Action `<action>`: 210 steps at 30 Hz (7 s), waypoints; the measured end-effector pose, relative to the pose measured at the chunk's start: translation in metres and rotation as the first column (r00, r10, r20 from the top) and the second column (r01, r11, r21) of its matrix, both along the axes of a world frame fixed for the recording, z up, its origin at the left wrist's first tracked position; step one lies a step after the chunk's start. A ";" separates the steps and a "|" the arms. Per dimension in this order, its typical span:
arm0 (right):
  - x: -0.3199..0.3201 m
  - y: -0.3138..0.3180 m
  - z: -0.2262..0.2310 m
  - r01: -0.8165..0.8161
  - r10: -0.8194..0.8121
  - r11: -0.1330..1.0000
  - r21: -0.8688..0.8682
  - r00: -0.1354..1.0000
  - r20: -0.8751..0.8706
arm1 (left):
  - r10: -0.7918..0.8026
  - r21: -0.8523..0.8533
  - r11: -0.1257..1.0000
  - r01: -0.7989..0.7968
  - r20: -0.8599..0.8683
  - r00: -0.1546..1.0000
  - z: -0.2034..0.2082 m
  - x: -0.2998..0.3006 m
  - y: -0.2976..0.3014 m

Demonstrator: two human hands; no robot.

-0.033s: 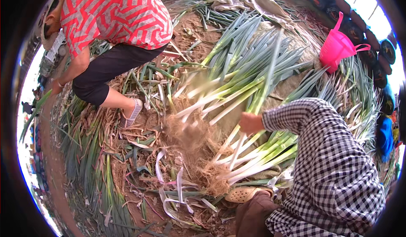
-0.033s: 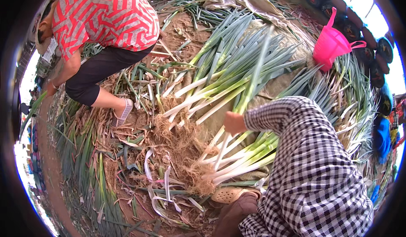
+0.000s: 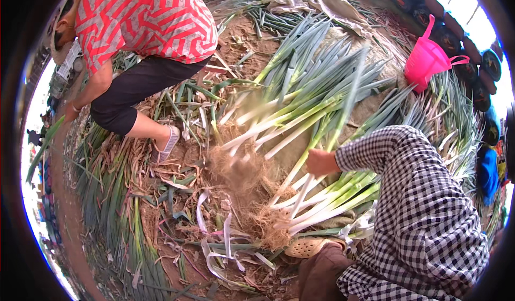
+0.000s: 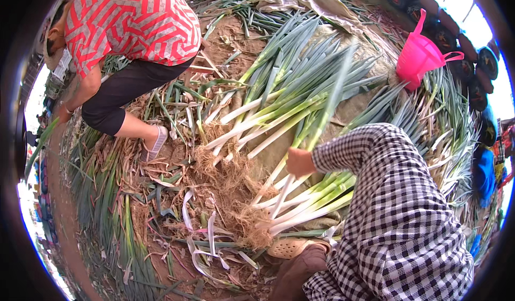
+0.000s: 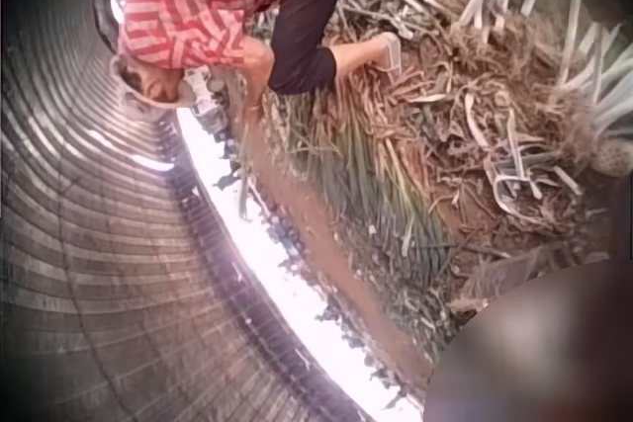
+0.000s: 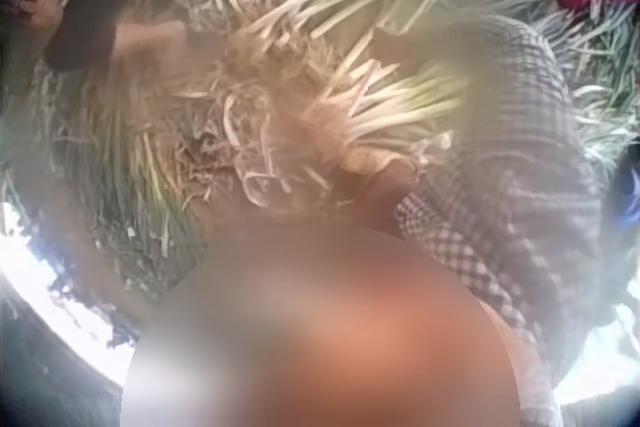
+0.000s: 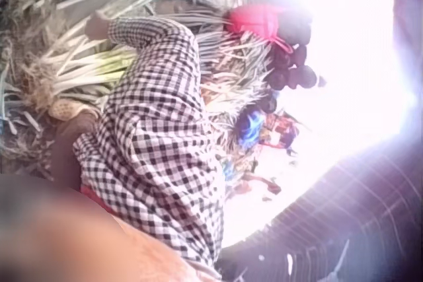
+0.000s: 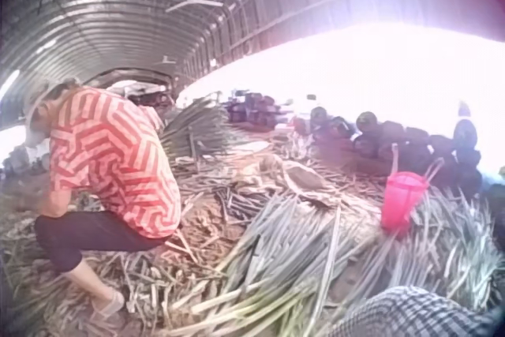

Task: The person is sorting and cleaning harvested leeks in an agricultural facility.

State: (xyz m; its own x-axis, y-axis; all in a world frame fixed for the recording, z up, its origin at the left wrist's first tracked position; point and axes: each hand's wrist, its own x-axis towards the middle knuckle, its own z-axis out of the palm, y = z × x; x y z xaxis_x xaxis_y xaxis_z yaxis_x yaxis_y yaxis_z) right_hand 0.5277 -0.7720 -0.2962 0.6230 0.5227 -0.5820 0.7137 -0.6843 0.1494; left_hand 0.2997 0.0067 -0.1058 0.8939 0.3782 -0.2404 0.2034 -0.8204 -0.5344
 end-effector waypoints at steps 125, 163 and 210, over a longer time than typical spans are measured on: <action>-0.091 0.739 0.267 -0.632 0.480 0.304 0.713 0.748 0.458 | 0.252 -0.275 0.935 -0.224 0.071 0.965 0.157 -0.230 0.184; -0.118 0.786 0.222 -0.527 0.692 0.431 0.732 0.714 0.106 | 0.362 -0.458 0.826 -0.328 -0.015 0.932 0.142 -0.241 0.198; -0.105 0.800 0.217 -0.659 0.746 0.517 0.545 0.660 0.090 | 0.375 -0.593 0.739 -0.321 -0.035 0.926 0.128 -0.219 0.186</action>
State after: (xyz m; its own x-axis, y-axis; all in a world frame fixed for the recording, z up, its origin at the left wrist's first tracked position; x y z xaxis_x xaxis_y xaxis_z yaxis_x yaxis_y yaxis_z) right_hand 0.4232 0.0275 -0.0788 -0.1434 0.9792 -0.1436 0.9760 0.1158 -0.1844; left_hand 0.0810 0.1924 0.0222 0.7537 0.4800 -0.4489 0.5572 -0.8290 0.0490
